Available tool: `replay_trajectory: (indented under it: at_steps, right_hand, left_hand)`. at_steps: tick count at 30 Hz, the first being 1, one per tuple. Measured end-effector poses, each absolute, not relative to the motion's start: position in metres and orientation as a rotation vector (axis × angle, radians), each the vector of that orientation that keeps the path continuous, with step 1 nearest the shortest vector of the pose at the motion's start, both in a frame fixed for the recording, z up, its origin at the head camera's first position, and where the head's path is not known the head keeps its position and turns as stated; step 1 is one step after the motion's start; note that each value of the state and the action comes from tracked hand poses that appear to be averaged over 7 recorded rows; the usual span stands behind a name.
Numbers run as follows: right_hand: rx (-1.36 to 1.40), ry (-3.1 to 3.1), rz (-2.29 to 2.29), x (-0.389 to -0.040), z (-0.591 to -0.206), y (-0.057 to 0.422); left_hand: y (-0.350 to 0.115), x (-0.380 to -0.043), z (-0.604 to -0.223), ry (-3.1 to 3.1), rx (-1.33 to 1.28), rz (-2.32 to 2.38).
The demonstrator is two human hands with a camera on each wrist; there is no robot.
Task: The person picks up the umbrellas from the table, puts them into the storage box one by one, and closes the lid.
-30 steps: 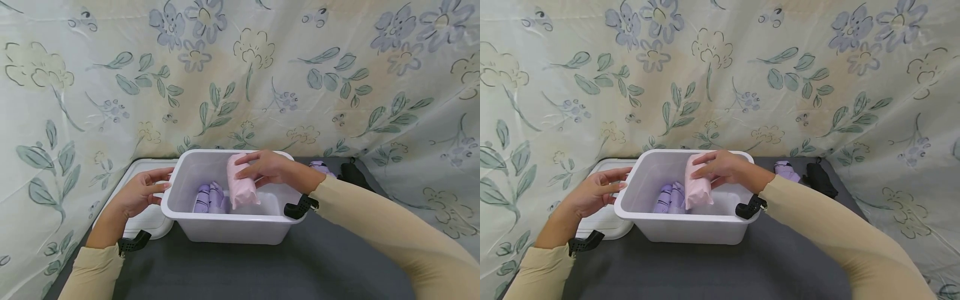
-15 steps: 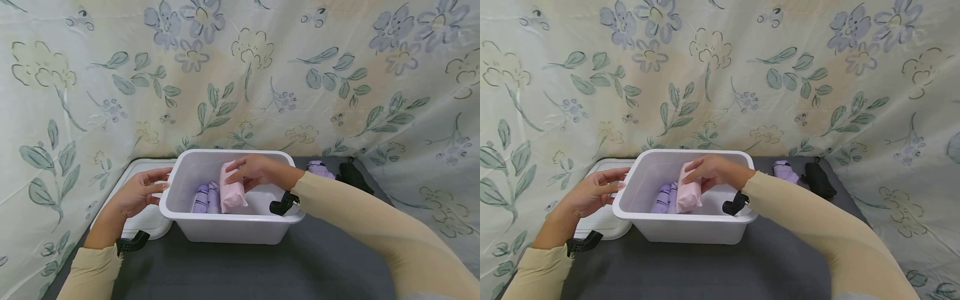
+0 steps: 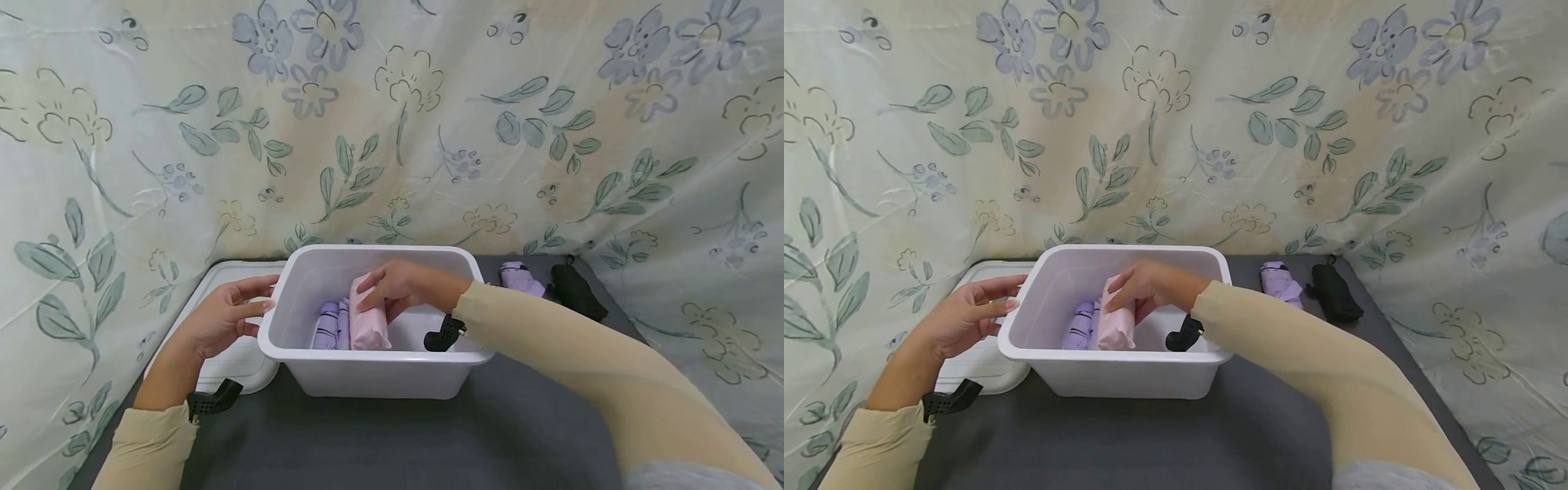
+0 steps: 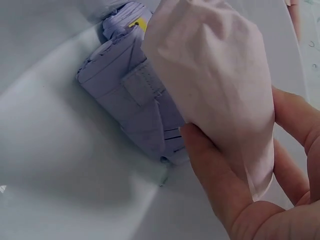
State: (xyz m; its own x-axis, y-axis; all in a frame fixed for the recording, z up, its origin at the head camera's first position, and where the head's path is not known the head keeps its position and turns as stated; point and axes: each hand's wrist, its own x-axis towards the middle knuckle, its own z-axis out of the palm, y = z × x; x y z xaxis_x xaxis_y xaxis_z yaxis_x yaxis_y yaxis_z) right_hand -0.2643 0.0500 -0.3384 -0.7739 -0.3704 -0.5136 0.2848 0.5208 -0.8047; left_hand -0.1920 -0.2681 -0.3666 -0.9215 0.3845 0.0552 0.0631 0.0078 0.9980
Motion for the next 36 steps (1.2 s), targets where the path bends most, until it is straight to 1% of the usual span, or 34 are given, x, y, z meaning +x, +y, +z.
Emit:
replay_trajectory:
  at_steps: [11,17,36]
  right_hand:
    - [-0.067,2.136,-1.278,-0.263,-0.355,0.048]
    - [-0.081,2.168,-1.256,-0.262,-0.358,0.047]
    - [-0.133,2.154,-1.191,-0.262,-0.366,0.040]
  left_hand:
    - [-0.269,-0.193,-0.371,2.042,0.482,2.009]
    - [-0.270,-0.193,-0.373,2.033,0.525,2.022]
    - [-0.270,-0.191,-0.372,2.071,0.496,2.008]
